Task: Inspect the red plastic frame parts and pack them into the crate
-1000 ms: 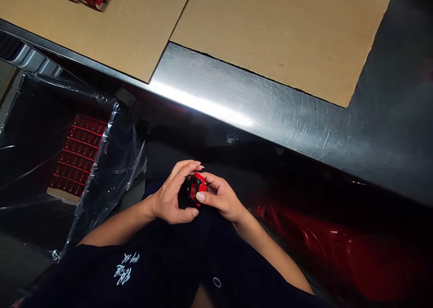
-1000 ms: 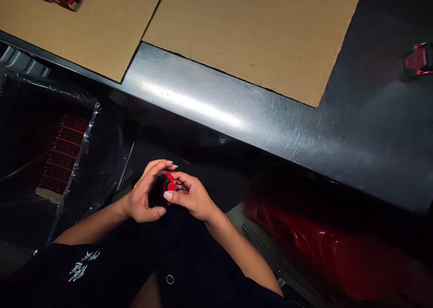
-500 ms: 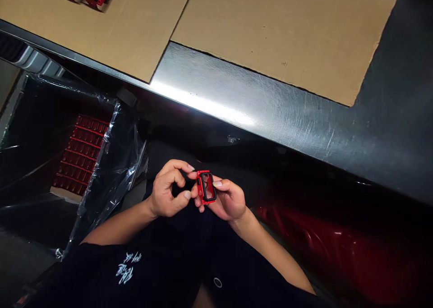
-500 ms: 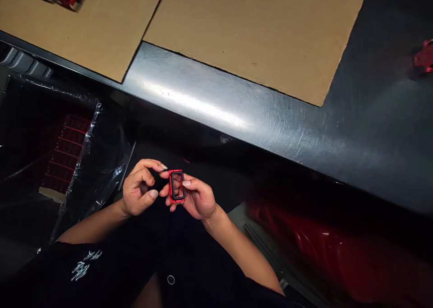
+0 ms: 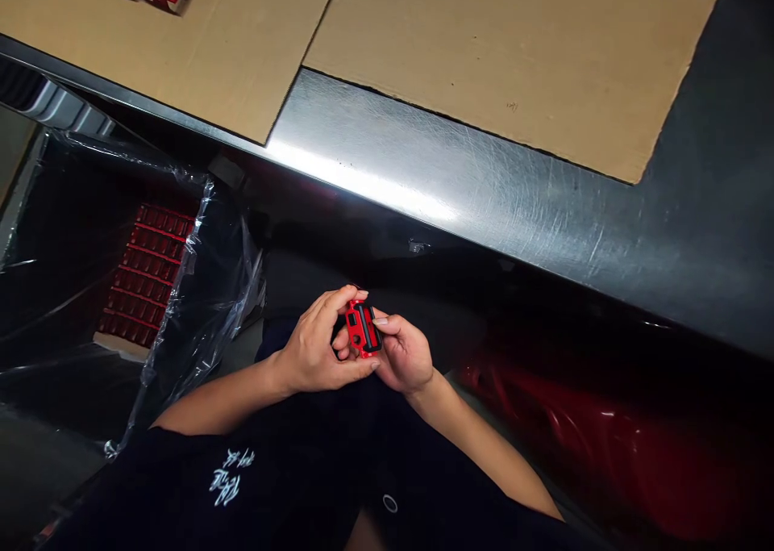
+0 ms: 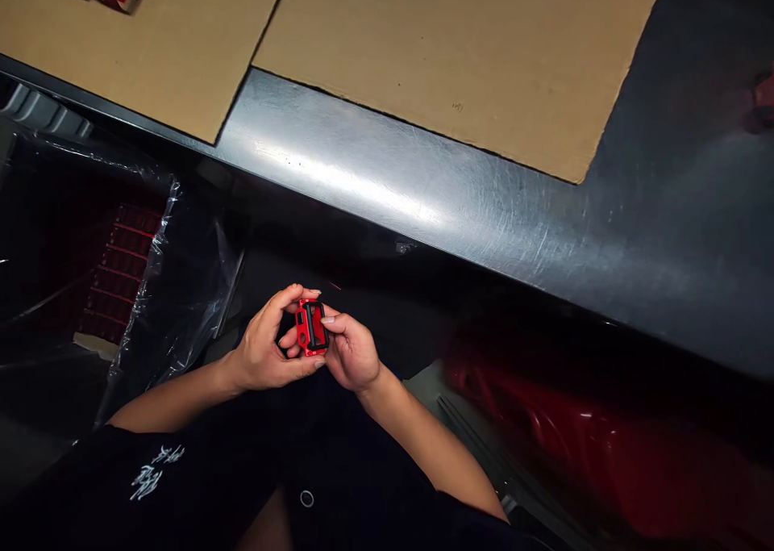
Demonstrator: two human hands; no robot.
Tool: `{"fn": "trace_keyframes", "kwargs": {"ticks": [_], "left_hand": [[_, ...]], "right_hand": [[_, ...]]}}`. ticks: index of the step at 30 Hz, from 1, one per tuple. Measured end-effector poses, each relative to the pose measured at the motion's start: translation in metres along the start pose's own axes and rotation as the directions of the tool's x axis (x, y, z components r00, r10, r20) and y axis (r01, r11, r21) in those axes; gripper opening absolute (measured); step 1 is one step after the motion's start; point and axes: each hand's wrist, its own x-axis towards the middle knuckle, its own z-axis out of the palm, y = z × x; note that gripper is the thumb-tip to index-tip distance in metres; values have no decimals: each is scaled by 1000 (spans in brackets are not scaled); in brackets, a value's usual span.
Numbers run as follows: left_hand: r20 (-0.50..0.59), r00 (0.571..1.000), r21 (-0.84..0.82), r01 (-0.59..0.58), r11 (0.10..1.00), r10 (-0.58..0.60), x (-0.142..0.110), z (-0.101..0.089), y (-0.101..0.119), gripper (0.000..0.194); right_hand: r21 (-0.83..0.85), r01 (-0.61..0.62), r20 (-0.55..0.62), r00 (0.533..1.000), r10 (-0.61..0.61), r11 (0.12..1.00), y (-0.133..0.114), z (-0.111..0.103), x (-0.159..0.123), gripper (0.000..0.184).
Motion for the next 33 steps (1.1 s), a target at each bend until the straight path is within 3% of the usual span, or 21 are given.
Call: {"fn": "trace_keyframes", "kwargs": {"ticks": [8, 25, 33], "left_hand": [[-33, 999, 62, -27, 998, 30, 1, 1, 0, 99], [-25, 998, 10, -56, 998, 56, -1, 3, -3, 105], [-29, 977, 121, -207, 971, 212, 1, 6, -5, 107]], "right_hand": [[-77, 89, -89, 991, -96, 993, 8, -3, 2, 41], [-129, 125, 85, 990, -114, 984, 3, -1, -1, 42], [-259, 165, 7, 986, -169, 952, 4, -4, 1, 36]]}}
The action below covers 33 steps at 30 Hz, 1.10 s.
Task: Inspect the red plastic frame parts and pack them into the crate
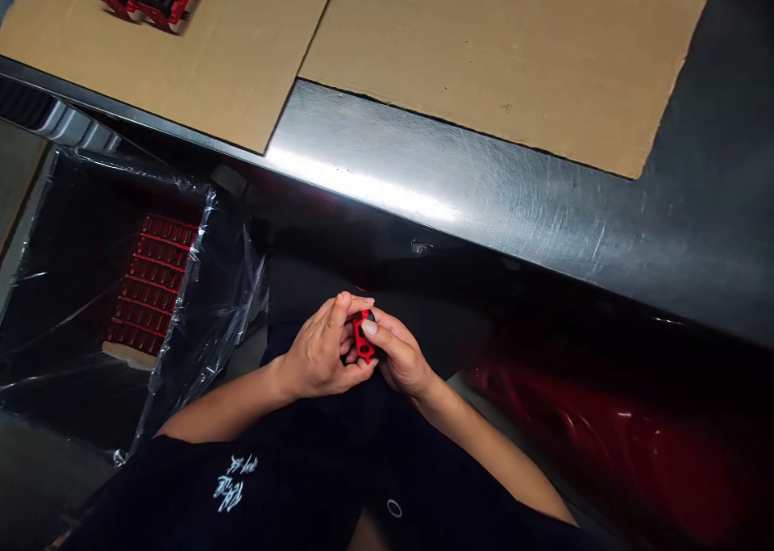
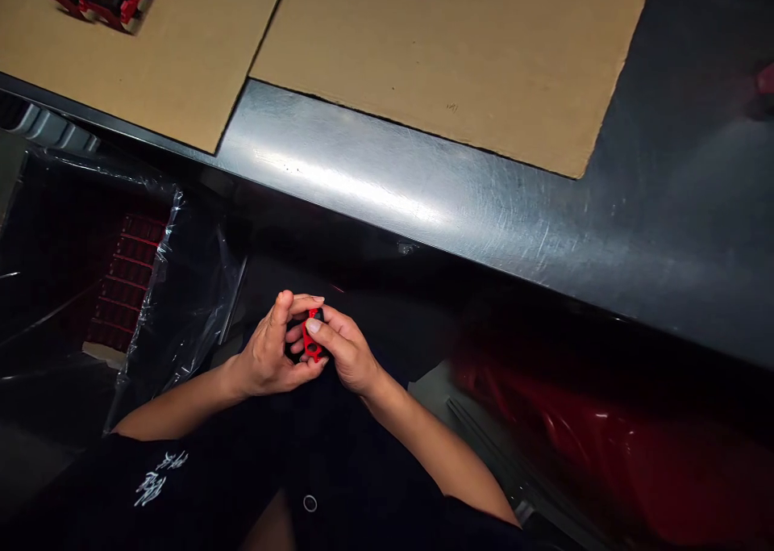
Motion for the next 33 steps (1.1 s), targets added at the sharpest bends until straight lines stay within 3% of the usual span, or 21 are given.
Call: {"fn": "trace_keyframes", "kwargs": {"ticks": [11, 16, 20, 24, 33], "left_hand": [[9, 997, 48, -79, 996, 78, -8, 7, -5, 108], [-4, 1000, -46, -6, 999, 6, -6, 7, -4, 109], [-10, 990, -120, 136, 983, -139, -5, 1, -2, 110], [9, 976, -171, 216, 961, -217, -5, -5, -1, 104], [-32, 967, -231, 238, 944, -252, -3, -7, -1, 94]], "right_hand": [[-290, 0, -180, 982, -54, 957, -13, 11, 3, 11], [-432, 38, -161, 980, -118, 901, -15, 9, -2, 22], [-257, 35, 9, 999, -34, 966, -17, 3, -8, 36], [-20, 3, 153, 988, 0, 1000, -19, 0, -10, 50], [54, -17, 109, 994, 11, 998, -18, 2, -8, 62]]}}
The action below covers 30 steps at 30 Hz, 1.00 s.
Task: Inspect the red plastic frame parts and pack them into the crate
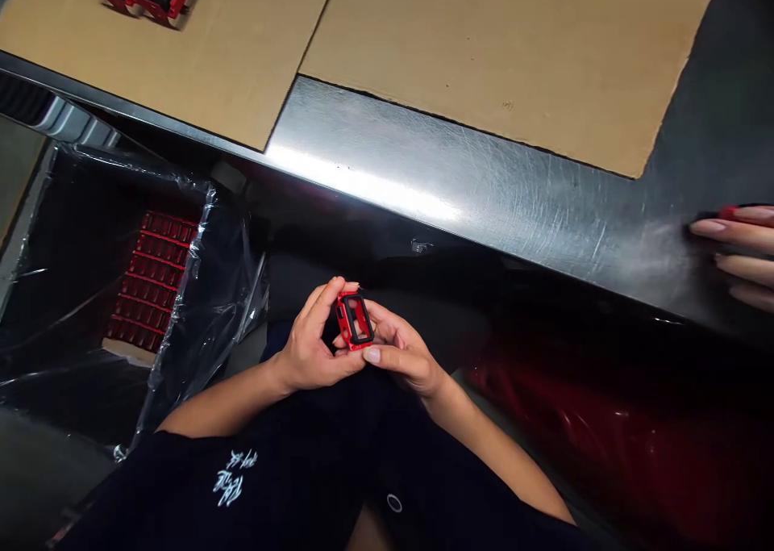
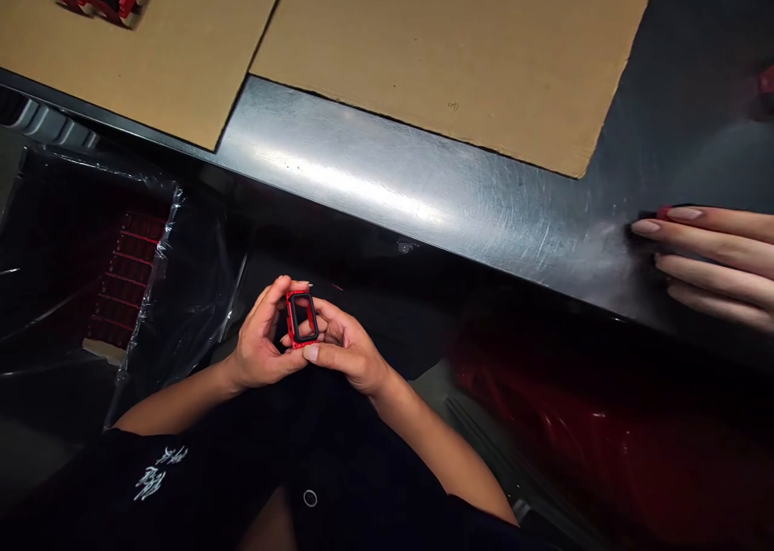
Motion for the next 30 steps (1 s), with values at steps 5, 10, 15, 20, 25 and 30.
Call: {"fn": "trace_keyframes", "kwargs": {"ticks": [5, 10, 15, 20, 25, 30], "left_hand": [[10, 1000, 39, -9, 999, 9, 2, -1, -1, 92], [38, 999, 89, -25, 996, 22, 5, -2, -1, 93], [77, 996, 118, -44, 992, 35, 9, -3, 0, 90], [75, 995, 159, -75, 984, 63, 13, -2, 1, 87], [95, 991, 215, -110, 971, 91, 15, -2, 0, 89], [103, 993, 218, -80, 973, 59, 14, -3, 0, 83]], "right_hand": [[-23, 45, -24, 999, -45, 999, 3, -1, 1, 60], [-187, 114, -95, 986, -134, 976, 4, -4, 0, 55], [-308, 147, -131, 972, -195, 940, 4, -6, -1, 57], [-354, 161, -150, 963, -226, 921, 3, -5, -1, 57], [-407, 191, -162, 947, -277, 893, 3, -4, -1, 55], [-468, 181, -183, 938, -295, 865, 2, -1, -2, 56]]}}
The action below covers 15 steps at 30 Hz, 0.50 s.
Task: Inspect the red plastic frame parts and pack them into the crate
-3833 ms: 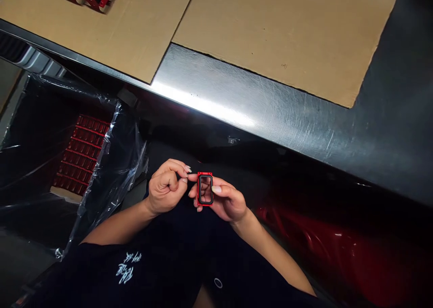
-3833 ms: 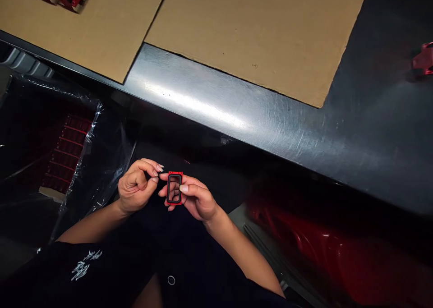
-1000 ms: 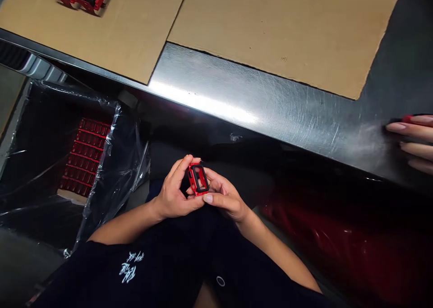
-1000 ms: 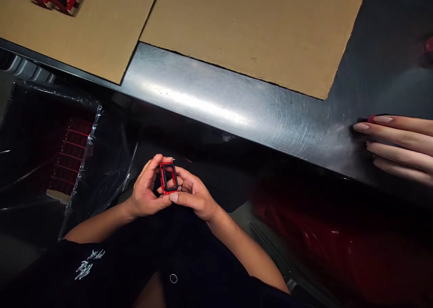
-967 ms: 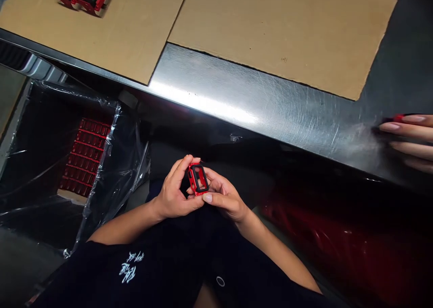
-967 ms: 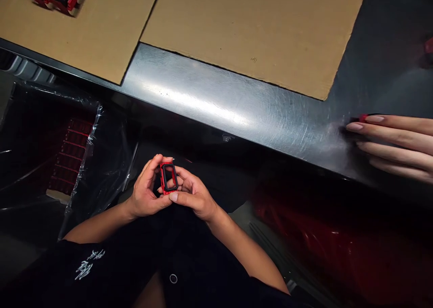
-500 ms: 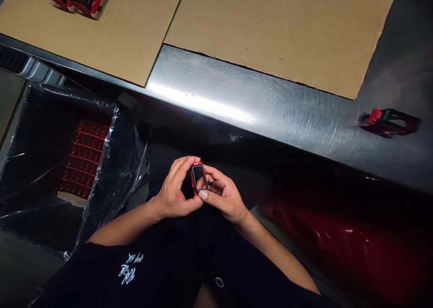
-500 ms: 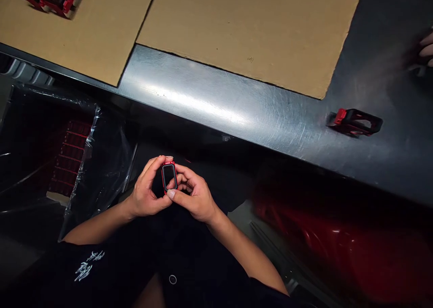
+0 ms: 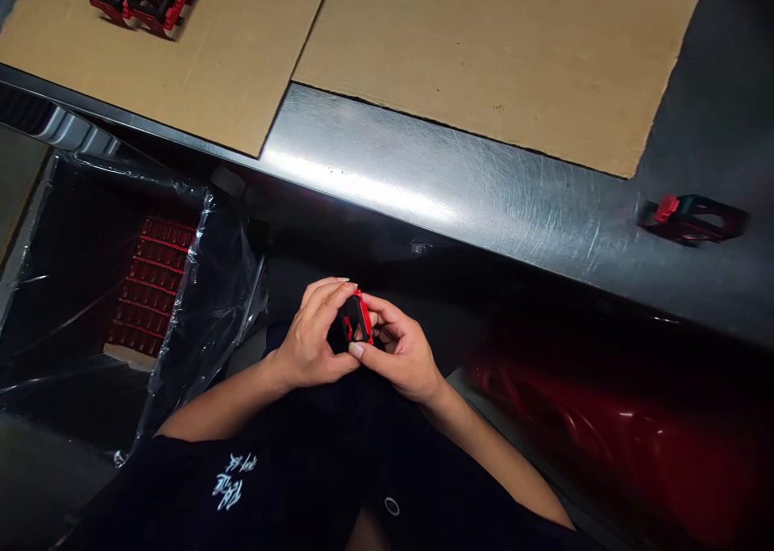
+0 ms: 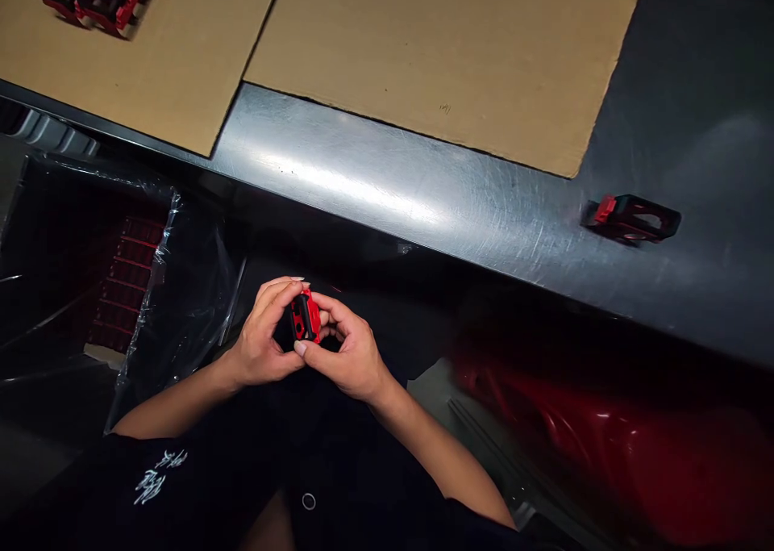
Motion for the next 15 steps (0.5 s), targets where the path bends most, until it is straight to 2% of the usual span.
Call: {"fn": "trace_keyframes", "kwargs": {"ticks": [4, 10, 13, 15], "left_hand": [[0, 1000, -18, 31, 999, -31, -1, -1, 1, 79], [22, 993, -62, 116, 991, -115, -4, -3, 3, 79], [29, 985, -146, 173, 974, -170, -6, -4, 2, 81], [31, 983, -245, 185, 952, -183, -7, -5, 0, 82]], "right_hand": [[7, -17, -12, 1000, 17, 1000, -1, 2, -2, 58], [115, -72, 8, 997, 72, 991, -1, 1, -3, 60], [209, -85, 36, 996, 79, 974, 0, -1, -3, 62], [284, -71, 25, 997, 67, 956, 0, -1, -3, 55]]}}
